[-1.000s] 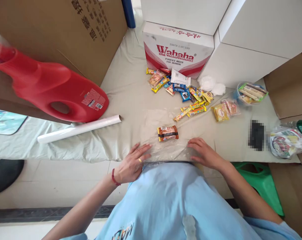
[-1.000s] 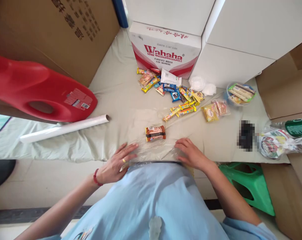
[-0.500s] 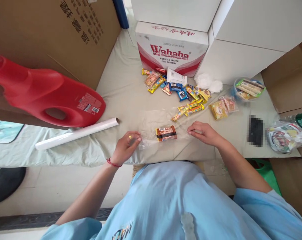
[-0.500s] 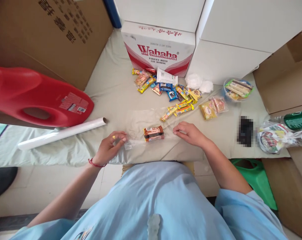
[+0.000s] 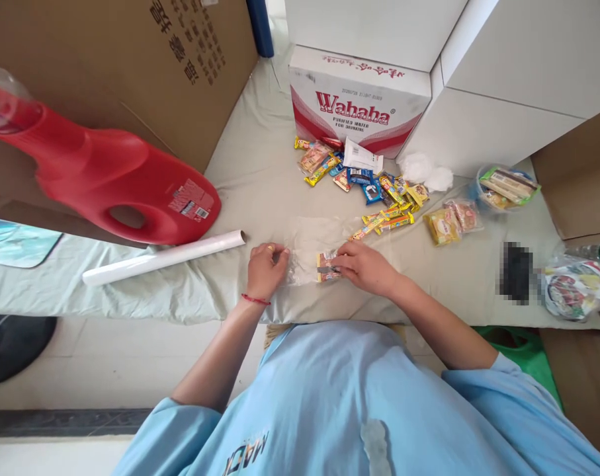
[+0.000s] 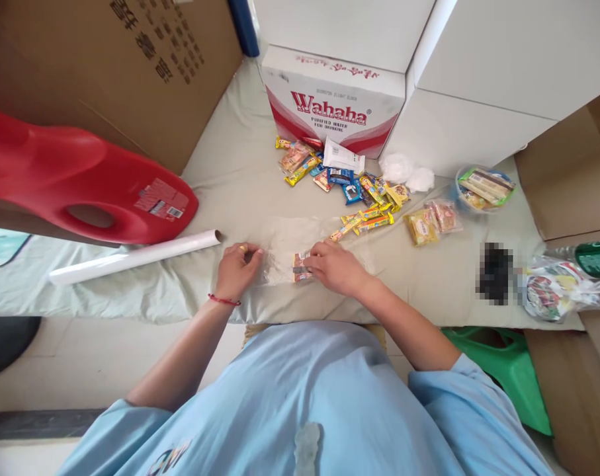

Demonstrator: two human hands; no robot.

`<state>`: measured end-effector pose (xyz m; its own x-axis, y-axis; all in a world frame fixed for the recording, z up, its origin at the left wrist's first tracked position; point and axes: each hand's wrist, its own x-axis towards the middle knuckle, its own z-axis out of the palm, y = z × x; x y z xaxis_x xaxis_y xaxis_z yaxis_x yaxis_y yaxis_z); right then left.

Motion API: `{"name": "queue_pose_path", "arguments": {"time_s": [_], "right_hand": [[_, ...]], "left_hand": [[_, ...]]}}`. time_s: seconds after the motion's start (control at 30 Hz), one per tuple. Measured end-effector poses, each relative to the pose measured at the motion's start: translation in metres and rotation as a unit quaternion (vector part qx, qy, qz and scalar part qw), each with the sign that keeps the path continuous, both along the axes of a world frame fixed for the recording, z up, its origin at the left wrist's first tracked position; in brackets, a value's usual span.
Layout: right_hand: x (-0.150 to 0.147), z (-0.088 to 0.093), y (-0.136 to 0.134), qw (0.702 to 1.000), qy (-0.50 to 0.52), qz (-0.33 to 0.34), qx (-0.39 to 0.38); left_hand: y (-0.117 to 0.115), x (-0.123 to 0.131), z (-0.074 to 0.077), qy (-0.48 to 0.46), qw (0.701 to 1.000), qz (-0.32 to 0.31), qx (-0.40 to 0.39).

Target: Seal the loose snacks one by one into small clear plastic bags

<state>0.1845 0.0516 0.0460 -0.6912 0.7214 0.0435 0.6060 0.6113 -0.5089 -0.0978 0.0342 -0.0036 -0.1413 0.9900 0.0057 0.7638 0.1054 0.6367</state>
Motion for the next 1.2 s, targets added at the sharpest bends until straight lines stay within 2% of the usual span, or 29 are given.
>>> {"name": "queue_pose_path", "arguments": {"time_s": [0.07,0.13,0.17,0.2,0.27,0.3,0.33,0.43,0.53,0.6,0.7,0.8,0.9,1.03,1.1,1.2], "right_hand": [[-0.011,-0.011,0.002,1.000,0.011,0.009,-0.028],[-0.015,-0.019,0.006,0.999,0.028,0.004,-0.041],[-0.015,-0.021,0.008,0.998,0.038,0.003,-0.047],[-0.014,-0.022,0.010,0.997,0.047,0.002,-0.053],[-0.010,-0.019,0.014,0.995,0.057,0.001,-0.076],[-0.008,-0.015,0.017,0.994,0.054,0.006,-0.095],[-0.006,-0.011,0.021,0.992,0.044,0.011,-0.115],[-0.004,0.002,0.040,0.992,-0.025,-0.017,-0.118],[-0.013,0.008,0.064,0.989,-0.114,-0.095,-0.022],[-0.024,0.005,0.078,0.975,-0.179,-0.128,0.003],[-0.039,-0.001,0.093,0.952,-0.257,-0.158,-0.053],[-0.043,0.003,0.098,0.950,-0.260,-0.143,-0.097],[-0.036,0.018,0.086,0.966,-0.223,-0.111,-0.074],[-0.027,0.039,0.043,0.980,-0.182,-0.054,0.050],[-0.026,0.041,0.016,0.977,-0.198,-0.026,0.070],[-0.027,0.028,-0.018,0.975,-0.218,-0.022,0.035]], "left_hand": [[-0.006,0.003,0.009,0.032,0.992,0.058,0.105],[-0.020,0.010,0.021,0.065,0.972,0.075,0.215],[-0.029,0.017,0.026,0.074,0.964,0.045,0.250],[-0.037,0.025,0.030,0.074,0.959,-0.019,0.272],[-0.050,0.044,0.033,0.063,0.946,-0.181,0.262],[-0.054,0.054,0.032,0.066,0.939,-0.232,0.246],[-0.055,0.063,0.029,0.074,0.937,-0.258,0.224],[-0.051,0.081,0.016,0.113,0.941,-0.280,0.153],[-0.047,0.085,0.009,0.151,0.938,-0.283,0.128],[-0.048,0.085,0.011,0.171,0.936,-0.282,0.125],[-0.050,0.085,0.017,0.193,0.933,-0.281,0.114],[-0.052,0.088,0.021,0.210,0.933,-0.276,0.101],[-0.053,0.089,0.021,0.215,0.933,-0.274,0.095],[-0.053,0.088,0.021,0.204,0.935,-0.275,0.094],[-0.053,0.088,0.022,0.194,0.936,-0.278,0.093],[-0.052,0.086,0.022,0.178,0.940,-0.279,0.083]]}}
